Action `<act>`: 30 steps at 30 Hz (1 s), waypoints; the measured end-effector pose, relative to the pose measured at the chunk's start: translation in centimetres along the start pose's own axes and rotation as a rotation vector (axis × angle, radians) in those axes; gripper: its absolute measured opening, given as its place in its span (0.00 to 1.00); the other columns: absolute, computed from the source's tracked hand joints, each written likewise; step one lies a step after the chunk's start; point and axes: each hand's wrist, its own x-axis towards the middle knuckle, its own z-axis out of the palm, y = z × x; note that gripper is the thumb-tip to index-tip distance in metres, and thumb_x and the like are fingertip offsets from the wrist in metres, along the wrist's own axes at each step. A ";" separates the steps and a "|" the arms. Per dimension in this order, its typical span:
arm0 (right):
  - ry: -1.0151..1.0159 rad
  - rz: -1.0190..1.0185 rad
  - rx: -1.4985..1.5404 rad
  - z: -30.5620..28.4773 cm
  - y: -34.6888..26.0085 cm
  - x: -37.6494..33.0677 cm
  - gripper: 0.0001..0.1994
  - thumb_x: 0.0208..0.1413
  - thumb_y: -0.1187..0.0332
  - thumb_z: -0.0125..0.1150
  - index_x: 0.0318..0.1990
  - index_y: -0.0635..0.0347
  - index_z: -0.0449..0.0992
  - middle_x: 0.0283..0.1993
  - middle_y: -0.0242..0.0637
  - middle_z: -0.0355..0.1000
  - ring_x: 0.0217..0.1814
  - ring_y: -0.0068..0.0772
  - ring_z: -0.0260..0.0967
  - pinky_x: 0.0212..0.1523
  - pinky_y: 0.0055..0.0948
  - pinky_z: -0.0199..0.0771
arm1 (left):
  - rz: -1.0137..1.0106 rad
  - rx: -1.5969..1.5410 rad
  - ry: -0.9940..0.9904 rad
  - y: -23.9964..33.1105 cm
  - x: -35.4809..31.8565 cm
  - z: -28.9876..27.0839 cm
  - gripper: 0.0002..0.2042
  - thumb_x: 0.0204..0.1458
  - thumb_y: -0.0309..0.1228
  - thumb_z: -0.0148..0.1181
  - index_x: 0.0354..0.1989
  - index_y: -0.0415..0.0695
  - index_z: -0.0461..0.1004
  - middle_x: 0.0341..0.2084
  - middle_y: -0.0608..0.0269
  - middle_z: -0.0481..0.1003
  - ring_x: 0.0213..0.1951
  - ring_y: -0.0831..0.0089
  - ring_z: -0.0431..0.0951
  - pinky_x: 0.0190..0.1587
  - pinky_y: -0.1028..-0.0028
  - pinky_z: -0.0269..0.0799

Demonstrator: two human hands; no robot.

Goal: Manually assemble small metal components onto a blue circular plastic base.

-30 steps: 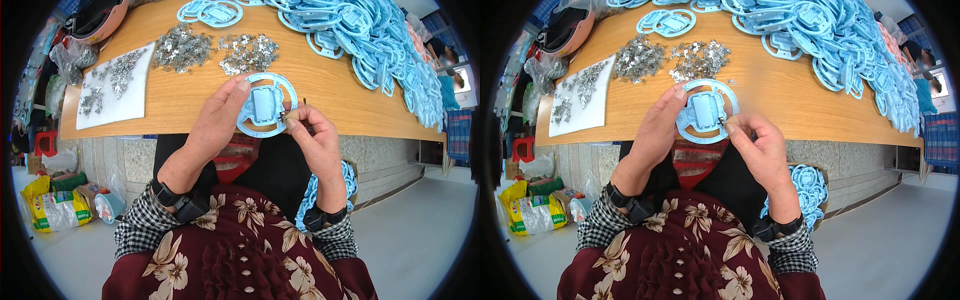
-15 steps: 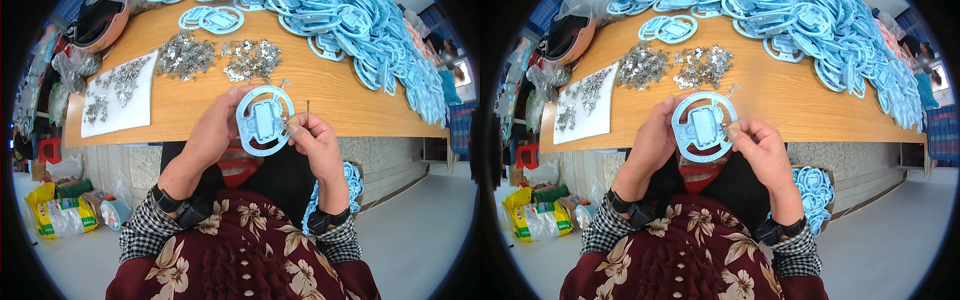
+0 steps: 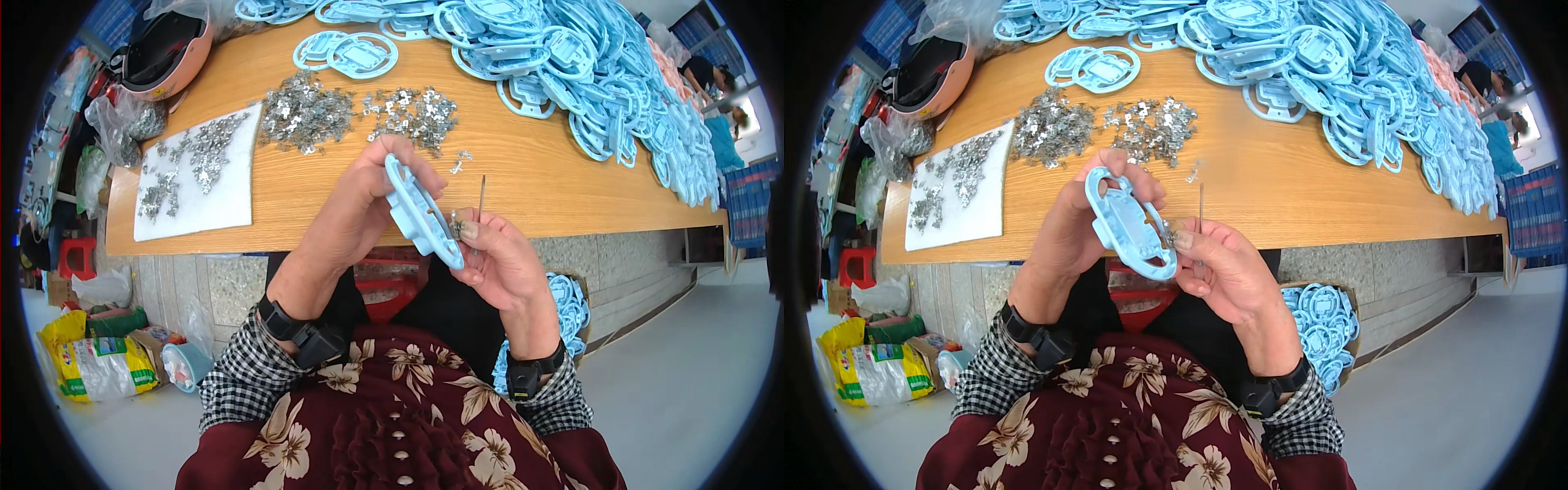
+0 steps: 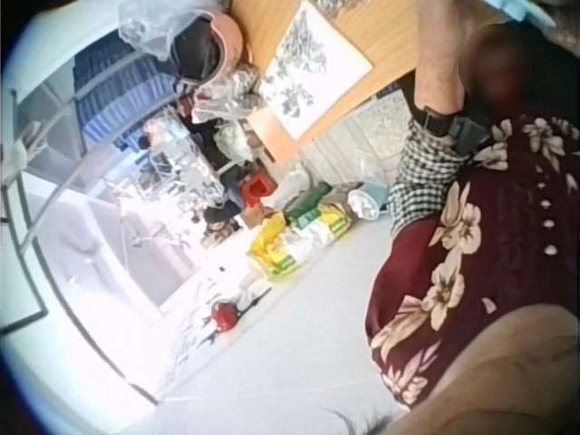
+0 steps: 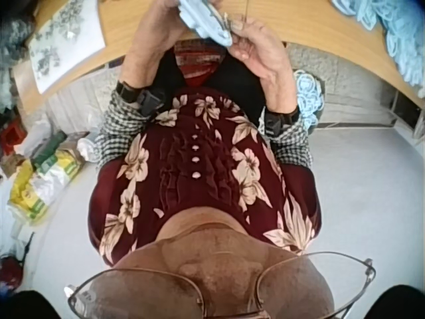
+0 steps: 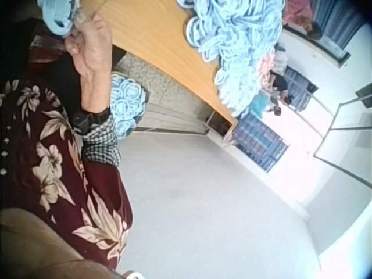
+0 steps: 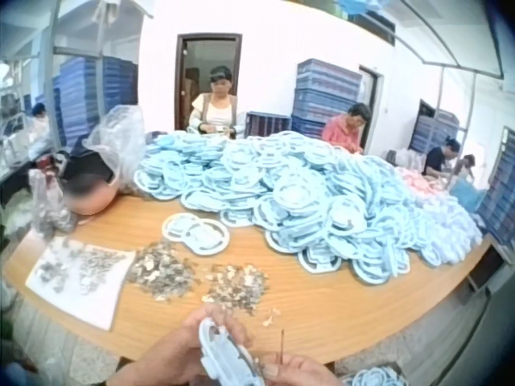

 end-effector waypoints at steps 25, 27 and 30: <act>0.290 -0.209 -0.322 1.4 0.9 1.3 0.07 0.64 0.66 0.60 0.37 0.60 0.75 0.25 0.27 0.67 0.22 0.12 0.53 0.21 0.15 0.51 | 0.062 0.234 0.453 -1.2 -1.5 -0.7 0.18 0.67 0.40 0.52 0.55 0.38 0.72 0.36 0.69 0.78 0.33 0.84 0.76 0.34 0.81 0.72; 0.333 -0.252 -0.461 1.4 0.6 0.8 0.06 0.63 0.68 0.59 0.40 0.62 0.75 0.32 0.30 0.70 0.24 0.13 0.57 0.23 0.15 0.55 | 0.056 0.374 0.437 -1.0 -1.4 -1.4 0.18 0.67 0.40 0.52 0.52 0.36 0.73 0.34 0.68 0.78 0.32 0.82 0.77 0.34 0.79 0.72; 0.352 -0.463 -0.790 1.1 0.6 0.9 0.06 0.63 0.71 0.58 0.42 0.64 0.75 0.43 0.33 0.74 0.30 0.16 0.62 0.29 0.17 0.62 | 0.024 0.619 0.383 -0.3 -1.1 -2.0 0.18 0.66 0.40 0.52 0.46 0.34 0.76 0.29 0.64 0.79 0.31 0.78 0.78 0.33 0.75 0.72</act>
